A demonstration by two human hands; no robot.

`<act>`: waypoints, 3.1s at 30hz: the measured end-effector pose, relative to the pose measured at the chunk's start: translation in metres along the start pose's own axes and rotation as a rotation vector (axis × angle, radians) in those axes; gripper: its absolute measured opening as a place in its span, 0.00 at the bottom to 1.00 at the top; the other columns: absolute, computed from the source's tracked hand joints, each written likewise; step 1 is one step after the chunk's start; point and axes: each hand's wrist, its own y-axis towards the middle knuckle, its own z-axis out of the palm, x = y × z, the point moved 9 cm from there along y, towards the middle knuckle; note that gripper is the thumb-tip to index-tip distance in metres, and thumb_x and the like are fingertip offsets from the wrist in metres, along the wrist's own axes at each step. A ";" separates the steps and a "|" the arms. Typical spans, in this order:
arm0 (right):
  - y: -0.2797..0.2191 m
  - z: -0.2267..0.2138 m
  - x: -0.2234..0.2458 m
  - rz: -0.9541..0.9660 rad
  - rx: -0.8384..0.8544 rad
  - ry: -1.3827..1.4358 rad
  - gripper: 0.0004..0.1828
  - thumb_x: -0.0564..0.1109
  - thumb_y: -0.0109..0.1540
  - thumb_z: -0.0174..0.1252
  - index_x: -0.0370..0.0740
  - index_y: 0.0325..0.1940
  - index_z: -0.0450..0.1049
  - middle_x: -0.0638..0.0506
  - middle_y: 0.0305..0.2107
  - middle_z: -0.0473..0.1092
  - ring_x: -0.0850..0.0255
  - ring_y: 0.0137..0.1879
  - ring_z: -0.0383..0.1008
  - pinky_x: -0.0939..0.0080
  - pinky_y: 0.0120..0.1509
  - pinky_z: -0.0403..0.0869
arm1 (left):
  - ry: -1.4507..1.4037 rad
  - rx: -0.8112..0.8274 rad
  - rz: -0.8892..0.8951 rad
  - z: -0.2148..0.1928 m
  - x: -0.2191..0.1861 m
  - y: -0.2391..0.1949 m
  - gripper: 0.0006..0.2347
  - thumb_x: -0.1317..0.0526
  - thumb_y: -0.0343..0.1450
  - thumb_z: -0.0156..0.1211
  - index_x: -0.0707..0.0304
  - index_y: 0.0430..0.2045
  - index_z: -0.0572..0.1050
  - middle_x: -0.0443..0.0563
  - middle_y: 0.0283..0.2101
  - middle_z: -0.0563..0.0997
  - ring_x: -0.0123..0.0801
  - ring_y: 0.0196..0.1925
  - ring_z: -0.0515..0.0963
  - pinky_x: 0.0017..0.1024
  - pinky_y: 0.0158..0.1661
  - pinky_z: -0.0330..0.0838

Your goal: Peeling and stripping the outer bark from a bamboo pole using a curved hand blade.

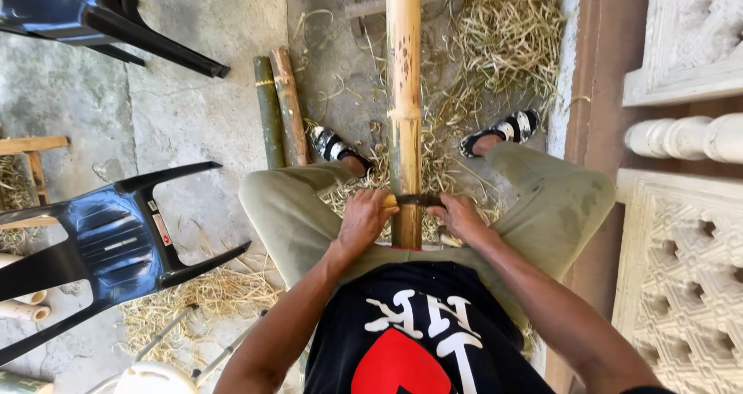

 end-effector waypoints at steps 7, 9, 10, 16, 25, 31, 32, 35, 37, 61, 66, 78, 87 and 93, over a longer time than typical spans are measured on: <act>0.063 -0.062 0.062 0.213 0.043 0.106 0.19 0.59 0.66 0.52 0.41 0.42 0.72 0.53 0.20 0.67 0.66 0.16 0.58 0.65 0.16 0.59 | -0.216 0.075 -0.129 0.016 0.035 0.077 0.13 0.54 0.72 0.65 0.66 0.31 0.76 0.48 0.19 0.73 0.31 0.15 0.65 0.35 0.16 0.59; 0.095 -0.087 0.082 0.162 -0.069 0.196 0.16 0.58 0.64 0.51 0.44 0.44 0.71 0.55 0.20 0.68 0.67 0.15 0.59 0.64 0.14 0.61 | -0.229 0.017 -0.200 0.009 0.046 0.108 0.13 0.52 0.72 0.63 0.65 0.34 0.76 0.46 0.19 0.73 0.30 0.14 0.65 0.34 0.14 0.59; 0.110 -0.095 0.088 0.076 -0.124 0.120 0.15 0.57 0.66 0.52 0.43 0.44 0.69 0.53 0.20 0.68 0.69 0.15 0.60 0.65 0.14 0.62 | -0.097 -0.110 -0.099 0.000 0.043 0.119 0.15 0.49 0.71 0.62 0.63 0.29 0.75 0.46 0.20 0.73 0.29 0.18 0.65 0.34 0.19 0.60; 0.059 -0.060 0.053 -0.043 -0.163 0.099 0.15 0.55 0.72 0.48 0.41 0.41 0.68 0.51 0.20 0.68 0.67 0.16 0.59 0.65 0.14 0.59 | 0.060 -0.049 -0.094 0.024 0.033 0.062 0.20 0.42 0.75 0.53 0.60 0.27 0.73 0.48 0.23 0.71 0.33 0.24 0.63 0.36 0.29 0.60; 0.025 -0.007 -0.005 0.457 0.191 0.462 0.18 0.55 0.72 0.50 0.36 0.46 0.70 0.49 0.23 0.72 0.67 0.20 0.64 0.65 0.21 0.61 | -0.043 0.170 -0.114 0.047 0.037 0.022 0.20 0.42 0.73 0.57 0.63 0.32 0.76 0.50 0.26 0.74 0.33 0.25 0.65 0.35 0.29 0.60; 0.121 -0.090 0.073 -0.136 -0.248 -0.098 0.23 0.62 0.69 0.49 0.39 0.40 0.66 0.51 0.21 0.68 0.64 0.18 0.63 0.61 0.18 0.62 | 0.046 -0.077 -0.136 0.023 0.057 0.116 0.20 0.41 0.72 0.56 0.61 0.37 0.77 0.49 0.31 0.76 0.34 0.33 0.66 0.37 0.37 0.58; 0.125 -0.095 0.076 -0.180 -0.314 -0.132 0.23 0.62 0.68 0.50 0.39 0.39 0.66 0.52 0.22 0.68 0.65 0.19 0.63 0.63 0.17 0.63 | 0.029 -0.109 -0.125 0.025 0.061 0.120 0.20 0.41 0.73 0.56 0.60 0.37 0.77 0.49 0.32 0.77 0.34 0.34 0.66 0.37 0.38 0.58; 0.100 -0.082 0.074 -0.157 -0.324 -0.143 0.21 0.60 0.72 0.47 0.39 0.39 0.65 0.49 0.21 0.67 0.62 0.18 0.61 0.61 0.17 0.63 | 0.011 -0.116 -0.108 0.023 0.052 0.101 0.20 0.41 0.71 0.55 0.61 0.37 0.77 0.50 0.33 0.77 0.35 0.32 0.64 0.36 0.35 0.58; 0.078 -0.073 0.073 -0.108 -0.287 -0.131 0.20 0.58 0.72 0.47 0.39 0.40 0.64 0.49 0.21 0.67 0.62 0.18 0.60 0.60 0.16 0.62 | 0.018 -0.042 -0.144 0.033 0.055 0.082 0.20 0.42 0.72 0.56 0.61 0.36 0.77 0.51 0.32 0.76 0.36 0.31 0.64 0.36 0.35 0.57; 0.012 -0.044 0.065 -0.097 -0.144 -0.231 0.21 0.60 0.71 0.48 0.42 0.35 0.65 0.54 0.15 0.64 0.64 0.15 0.58 0.60 0.16 0.58 | -0.059 0.092 -0.113 0.050 0.054 0.016 0.21 0.41 0.75 0.51 0.63 0.36 0.75 0.52 0.31 0.73 0.37 0.33 0.63 0.37 0.38 0.58; -0.011 -0.012 0.032 0.149 0.180 -0.174 0.20 0.62 0.69 0.49 0.45 0.35 0.69 0.55 0.14 0.64 0.64 0.14 0.57 0.58 0.16 0.60 | -0.153 0.263 -0.017 0.047 0.032 -0.007 0.22 0.40 0.70 0.50 0.62 0.33 0.76 0.49 0.30 0.74 0.34 0.33 0.67 0.40 0.36 0.57; 0.048 -0.081 0.099 -0.147 -0.291 -0.263 0.21 0.59 0.71 0.52 0.39 0.38 0.66 0.49 0.16 0.67 0.58 0.17 0.64 0.52 0.20 0.63 | -0.124 -0.122 -0.090 0.005 0.043 0.068 0.17 0.47 0.73 0.59 0.64 0.39 0.75 0.56 0.37 0.75 0.45 0.41 0.69 0.44 0.40 0.59; 0.006 -0.028 0.075 -0.253 0.049 -0.185 0.17 0.60 0.65 0.59 0.44 0.36 0.75 0.44 0.17 0.71 0.49 0.20 0.71 0.46 0.25 0.69 | -0.128 0.332 -0.033 0.043 0.047 0.023 0.20 0.42 0.70 0.56 0.61 0.34 0.77 0.55 0.35 0.78 0.47 0.42 0.74 0.52 0.42 0.63; 0.086 -0.100 0.110 -0.294 -0.330 -0.253 0.22 0.62 0.71 0.51 0.42 0.40 0.70 0.59 0.19 0.70 0.71 0.17 0.62 0.68 0.19 0.60 | -0.081 -0.012 -0.163 0.021 0.060 0.099 0.22 0.40 0.73 0.49 0.61 0.40 0.74 0.53 0.38 0.76 0.43 0.43 0.71 0.46 0.43 0.62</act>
